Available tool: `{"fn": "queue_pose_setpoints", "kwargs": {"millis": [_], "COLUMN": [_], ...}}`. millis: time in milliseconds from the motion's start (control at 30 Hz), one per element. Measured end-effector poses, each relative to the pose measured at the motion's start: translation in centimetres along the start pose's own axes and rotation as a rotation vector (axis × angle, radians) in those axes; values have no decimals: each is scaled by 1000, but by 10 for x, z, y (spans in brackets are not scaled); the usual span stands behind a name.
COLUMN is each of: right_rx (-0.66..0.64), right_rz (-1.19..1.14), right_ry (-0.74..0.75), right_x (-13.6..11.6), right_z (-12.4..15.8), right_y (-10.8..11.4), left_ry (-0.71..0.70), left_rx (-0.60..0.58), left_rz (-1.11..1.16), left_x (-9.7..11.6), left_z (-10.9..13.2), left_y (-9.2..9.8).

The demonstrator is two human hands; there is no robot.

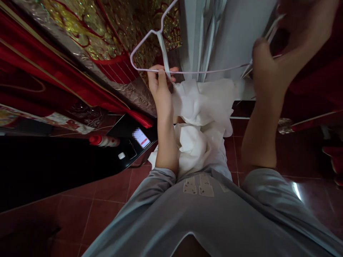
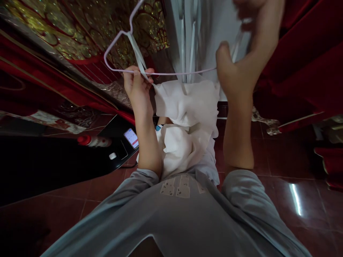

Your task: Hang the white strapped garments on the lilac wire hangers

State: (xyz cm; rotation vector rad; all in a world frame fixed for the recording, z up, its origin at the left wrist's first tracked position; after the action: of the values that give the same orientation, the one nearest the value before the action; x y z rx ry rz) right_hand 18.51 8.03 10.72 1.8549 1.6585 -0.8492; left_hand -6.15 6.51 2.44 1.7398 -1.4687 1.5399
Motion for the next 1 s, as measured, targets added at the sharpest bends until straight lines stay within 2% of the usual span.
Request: {"fn": "queue_pose_setpoints", "kwargs": {"millis": [67, 100, 167, 233, 333, 433, 533, 633, 700, 800, 867, 933, 1000], "right_rx": [-193, -297, -468, -519, -423, -312, -284, -264, -238, -213, -218, -226, -226], "right_rz": [177, 255, 375, 431, 430, 385, 369, 389, 394, 367, 344, 316, 287], "right_ry": [235, 262, 159, 63, -16, -10, -1, -25, -48, -57, -63, -64, -51], "right_x": [-3, -1, 7, 16, 26, 32, 36, 37, 35, 32, 32, 33, 37], "right_z": [16, 24, 42, 57, 73, 80, 82, 85, 89, 96, 99, 100, 98], "right_y": [-17, -26, -39, -44, -43, -43, -47, -51, -52, -54, -57, -61, -62], "left_ry": [19, 22, -5, -57, -118, -124, -87, 53, 206, 229, 277, 282, 221], "left_rx": [-17, -24, -34, -56, -108, -141, -171, -237, -328, -298, -273, -183, -33], "left_rz": [21, 23, 27, 26, -69, -210, -221, -104, -4, 148, 149, 156, 192], "left_x": [0, 0, 1, 1, 0, 0, 12, 38, 60, 98, 111, 113, 103], "left_z": [0, 0, 3, 9, 19, 27, 32, 33, 31, 19, 8, -2, -10], "left_y": [0, 0, -1, -1, -1, 4, 9, 8, 2, -9, -12, -7, 7]}}
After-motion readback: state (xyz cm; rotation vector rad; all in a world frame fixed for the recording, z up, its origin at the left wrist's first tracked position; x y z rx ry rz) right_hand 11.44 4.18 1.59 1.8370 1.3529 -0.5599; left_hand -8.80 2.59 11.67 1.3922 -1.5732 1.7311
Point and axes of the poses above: each hand's wrist, its own z-axis away from the middle knuckle, its own y-axis out of the back of the hand, x = y × z, the point moved 3 cm from there along -z, towards the middle knuckle, and after that the axes turned 1 degree about -x, right-handed, at the moved point
